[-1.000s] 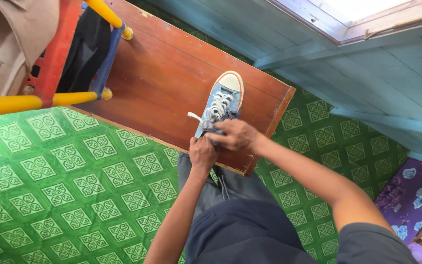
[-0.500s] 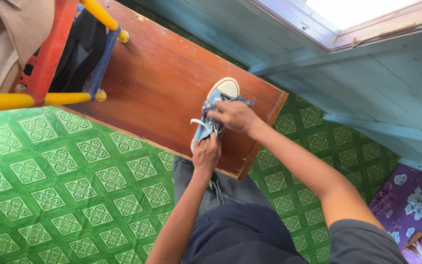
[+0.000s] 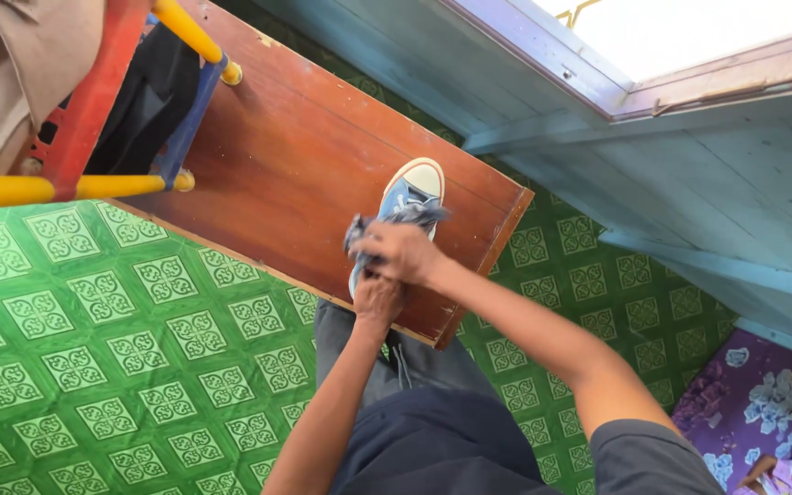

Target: The person wipes a pair of light blue canvas sneakers with a patterned cloth on a wooden surface, then places them on a multi-tiered shoe rack. The person repeats the wiping process on the second shoe and places it on the rack.

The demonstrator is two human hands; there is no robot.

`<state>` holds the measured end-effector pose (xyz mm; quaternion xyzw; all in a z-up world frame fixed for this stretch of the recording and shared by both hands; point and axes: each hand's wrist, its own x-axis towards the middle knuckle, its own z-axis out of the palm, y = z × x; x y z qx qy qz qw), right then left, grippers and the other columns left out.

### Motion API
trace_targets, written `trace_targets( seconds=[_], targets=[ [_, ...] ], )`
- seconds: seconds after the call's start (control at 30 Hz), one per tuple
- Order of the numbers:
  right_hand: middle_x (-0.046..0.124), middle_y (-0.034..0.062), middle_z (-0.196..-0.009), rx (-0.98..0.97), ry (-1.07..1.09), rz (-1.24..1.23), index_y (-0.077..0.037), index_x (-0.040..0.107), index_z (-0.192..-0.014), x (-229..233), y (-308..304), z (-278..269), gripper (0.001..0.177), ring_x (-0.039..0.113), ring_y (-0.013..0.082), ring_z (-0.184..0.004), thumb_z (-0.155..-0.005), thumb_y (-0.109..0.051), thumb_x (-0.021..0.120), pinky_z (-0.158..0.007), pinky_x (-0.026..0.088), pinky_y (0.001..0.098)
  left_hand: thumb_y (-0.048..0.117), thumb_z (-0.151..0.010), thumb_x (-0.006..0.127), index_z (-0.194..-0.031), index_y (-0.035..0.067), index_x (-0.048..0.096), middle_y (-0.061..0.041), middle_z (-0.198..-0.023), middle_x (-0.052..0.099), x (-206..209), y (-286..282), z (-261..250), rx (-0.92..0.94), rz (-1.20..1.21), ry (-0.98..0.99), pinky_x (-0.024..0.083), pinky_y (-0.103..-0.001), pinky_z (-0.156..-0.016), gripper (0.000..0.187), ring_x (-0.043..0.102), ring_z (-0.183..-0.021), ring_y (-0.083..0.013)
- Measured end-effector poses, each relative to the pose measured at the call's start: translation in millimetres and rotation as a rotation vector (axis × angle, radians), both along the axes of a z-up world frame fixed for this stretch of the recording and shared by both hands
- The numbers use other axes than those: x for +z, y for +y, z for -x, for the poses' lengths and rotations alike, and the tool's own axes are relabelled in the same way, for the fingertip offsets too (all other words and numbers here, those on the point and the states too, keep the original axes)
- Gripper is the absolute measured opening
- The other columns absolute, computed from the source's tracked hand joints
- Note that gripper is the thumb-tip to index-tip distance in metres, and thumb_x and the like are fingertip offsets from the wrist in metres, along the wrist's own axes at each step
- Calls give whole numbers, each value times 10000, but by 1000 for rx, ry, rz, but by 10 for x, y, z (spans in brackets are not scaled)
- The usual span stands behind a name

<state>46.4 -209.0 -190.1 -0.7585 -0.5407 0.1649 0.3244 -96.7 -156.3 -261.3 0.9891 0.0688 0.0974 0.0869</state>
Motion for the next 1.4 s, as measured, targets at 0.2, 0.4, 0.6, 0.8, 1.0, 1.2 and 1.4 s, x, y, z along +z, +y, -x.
trace_targets(
  seconds=[0.2,0.4,0.6,0.8,1.0,1.2,1.4],
  targets=[
    [704,33,-1036,-32,-211,-30,-229,701,-1069,-154,-118,-826,316,717,267,-918,-783,-120,779,-744,586,394,289,-860,680,-904,133,704,-27,-546,605,74,-28,-55,5,75,64,462,-343,-672,163,604,-507,-195],
    [669,153,-993,-788,-161,8,-119,712,-1085,172,-200,-1433,206,673,381,-855,-908,-184,796,-704,551,476,319,-895,679,-778,165,642,-30,-507,580,140,-29,-101,25,81,48,454,-346,-642,197,578,-463,-199],
    [644,214,-1029,-692,22,-49,-86,585,-1106,-117,-462,-202,224,681,419,-922,-925,-141,705,-778,566,458,330,-897,675,-823,172,689,-33,-488,581,139,-48,-90,53,74,41,436,-348,-606,175,577,-438,-196],
    [618,117,-935,-784,653,-54,-44,591,-1135,-276,-890,402,241,596,212,-889,-1066,-272,554,-829,515,370,289,-956,641,-883,121,709,-103,-545,610,278,110,-144,81,397,41,487,-408,-632,196,609,-492,-274],
    [657,96,-987,-904,347,-280,-16,515,-1288,145,-362,-549,375,659,213,-904,-1023,-268,597,-844,536,347,227,-956,575,-838,45,679,-223,-648,624,145,630,-43,158,536,1,472,-521,-539,241,595,-555,-414],
    [666,106,-976,-552,-116,13,-145,625,-1072,368,185,-101,212,689,329,-894,-895,-202,726,-807,559,426,150,-1032,514,-789,23,623,-227,-652,583,-210,845,44,170,646,-34,430,-570,-578,295,572,-606,-445],
    [606,108,-895,-196,-121,-57,-123,623,-1117,317,46,510,287,652,298,-743,-848,-170,712,-604,540,392,133,-1012,468,-857,-4,622,-223,-672,591,-171,940,11,104,638,-155,435,-553,-572,258,575,-617,-444]
  ],
)
